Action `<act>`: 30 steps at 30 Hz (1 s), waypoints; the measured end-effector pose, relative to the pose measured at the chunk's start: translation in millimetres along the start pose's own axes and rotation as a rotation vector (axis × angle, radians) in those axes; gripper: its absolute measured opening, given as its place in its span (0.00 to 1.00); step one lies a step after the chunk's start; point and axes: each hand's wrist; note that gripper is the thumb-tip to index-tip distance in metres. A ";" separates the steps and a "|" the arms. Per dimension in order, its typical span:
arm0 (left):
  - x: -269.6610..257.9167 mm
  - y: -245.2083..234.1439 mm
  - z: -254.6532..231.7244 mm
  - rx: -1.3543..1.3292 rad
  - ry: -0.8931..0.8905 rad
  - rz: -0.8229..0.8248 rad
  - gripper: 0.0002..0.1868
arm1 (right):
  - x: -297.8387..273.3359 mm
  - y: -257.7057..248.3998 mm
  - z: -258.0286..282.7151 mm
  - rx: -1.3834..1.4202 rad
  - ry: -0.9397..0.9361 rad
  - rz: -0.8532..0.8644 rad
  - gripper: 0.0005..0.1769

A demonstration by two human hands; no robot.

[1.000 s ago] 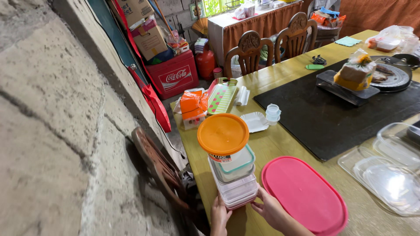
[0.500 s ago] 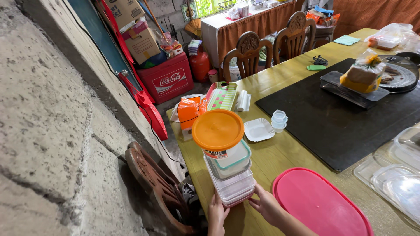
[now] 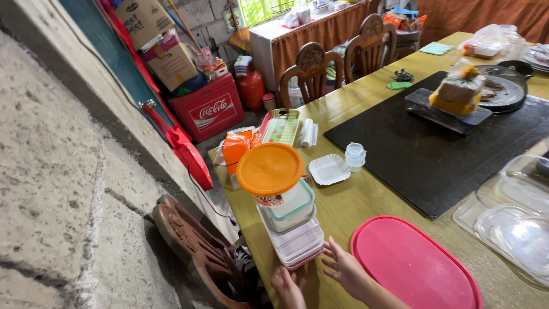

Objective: The person sorts and stacks various plastic and metal containers on a table. They pick up containers, align lids, and place them into neat stacks, handling items one at a time.

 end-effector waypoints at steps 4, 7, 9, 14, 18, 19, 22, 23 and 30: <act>-34.4 25.5 69.6 0.017 0.009 -0.044 0.26 | -9.0 -33.8 -12.4 0.054 -0.018 -0.031 0.37; -62.7 47.8 92.3 0.082 -0.127 0.159 0.23 | -25.1 -70.0 -8.3 0.166 -0.049 -0.057 0.33; -80.2 60.4 96.0 0.085 -0.165 0.289 0.23 | -41.3 -94.7 0.5 0.288 -0.087 -0.048 0.30; -145.9 122.5 60.3 0.168 -0.223 0.481 0.21 | -104.1 -165.2 37.6 0.219 -0.203 -0.205 0.22; -209.6 162.1 28.6 0.274 -0.266 0.597 0.18 | -149.8 -243.2 55.1 0.233 -0.309 -0.248 0.21; -222.2 173.1 25.5 0.272 -0.279 0.625 0.17 | -157.7 -266.1 58.5 0.237 -0.329 -0.280 0.21; -255.2 210.5 28.3 0.237 -0.304 0.711 0.16 | -175.3 -333.6 69.8 0.252 -0.359 -0.380 0.20; -264.0 223.3 34.1 0.245 -0.307 0.730 0.16 | -180.7 -357.5 75.7 0.259 -0.353 -0.412 0.20; -306.3 315.4 98.2 0.344 -0.359 0.812 0.16 | -214.3 -483.8 117.6 0.143 -0.397 -0.565 0.19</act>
Point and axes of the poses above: each hand's wrist, its own x-axis towards the middle knuckle, its own y-axis out of the palm, z = x × y, and after that the axes turned 4 degrees about y, right-handed
